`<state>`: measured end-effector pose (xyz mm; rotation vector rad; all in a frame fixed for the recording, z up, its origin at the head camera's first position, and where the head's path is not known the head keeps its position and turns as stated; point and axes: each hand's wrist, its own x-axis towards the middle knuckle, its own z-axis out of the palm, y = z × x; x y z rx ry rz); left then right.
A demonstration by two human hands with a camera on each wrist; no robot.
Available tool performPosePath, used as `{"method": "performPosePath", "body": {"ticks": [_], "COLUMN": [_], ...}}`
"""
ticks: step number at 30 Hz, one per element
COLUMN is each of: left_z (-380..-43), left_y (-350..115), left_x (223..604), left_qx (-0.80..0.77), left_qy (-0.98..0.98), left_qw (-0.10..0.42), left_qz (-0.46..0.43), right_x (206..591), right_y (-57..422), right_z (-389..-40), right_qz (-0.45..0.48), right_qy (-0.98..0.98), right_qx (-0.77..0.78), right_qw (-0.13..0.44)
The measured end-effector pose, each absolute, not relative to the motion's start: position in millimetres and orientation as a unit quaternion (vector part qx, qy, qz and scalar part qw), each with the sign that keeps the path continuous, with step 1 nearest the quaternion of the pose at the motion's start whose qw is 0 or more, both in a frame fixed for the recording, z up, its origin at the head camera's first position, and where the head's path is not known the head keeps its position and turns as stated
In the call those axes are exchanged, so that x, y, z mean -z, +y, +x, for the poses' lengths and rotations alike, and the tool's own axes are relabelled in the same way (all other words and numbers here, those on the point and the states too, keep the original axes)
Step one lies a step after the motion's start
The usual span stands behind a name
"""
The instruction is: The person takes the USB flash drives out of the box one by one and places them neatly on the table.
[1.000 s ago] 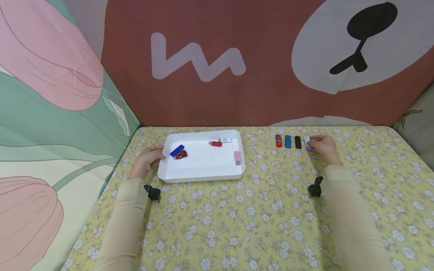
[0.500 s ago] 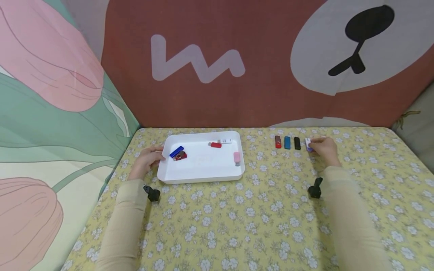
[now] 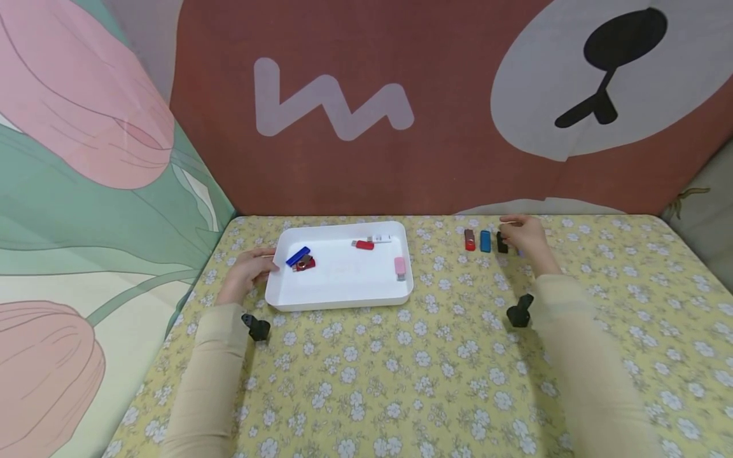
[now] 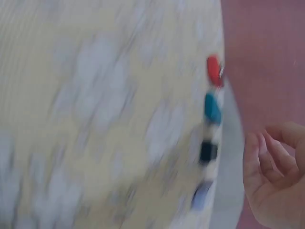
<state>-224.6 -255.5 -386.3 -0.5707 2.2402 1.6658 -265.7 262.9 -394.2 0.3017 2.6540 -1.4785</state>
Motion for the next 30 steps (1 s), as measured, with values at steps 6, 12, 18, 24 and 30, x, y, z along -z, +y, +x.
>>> {"method": "performPosePath", "body": {"ticks": [6, 12, 18, 24, 30], "left_z": [-224.2, -226.2, -228.4, -228.1, -229.7], "left_y": [-255.5, -255.6, -255.5, -254.6, -255.7], "left_x": [387.3, 388.3, 388.4, 387.6, 388.6], "left_qx": [-0.575, -0.569, -0.567, -0.575, -0.572], "left_qy": [0.780, 0.784, 0.784, 0.778, 0.778], "left_qw": [0.148, 0.147, 0.147, 0.148, 0.147], "left_qz": [-0.199, -0.200, -0.204, -0.205, -0.213], "right_x": [385.0, 378.6, 378.0, 377.0, 376.2], "right_y": [227.4, 196.3, 170.0, 148.3, 125.0], "right_z": [-269.6, -269.4, -269.7, -268.5, -265.8], "right_qz": [0.021, -0.040, -0.080, -0.112, -0.150], "right_qy": [0.861, 0.856, 0.852, 0.854, 0.858], "right_qx": [0.500, 0.499, 0.496, 0.485, 0.468], "right_qw": [0.092, 0.131, 0.148, 0.149, 0.148]}}
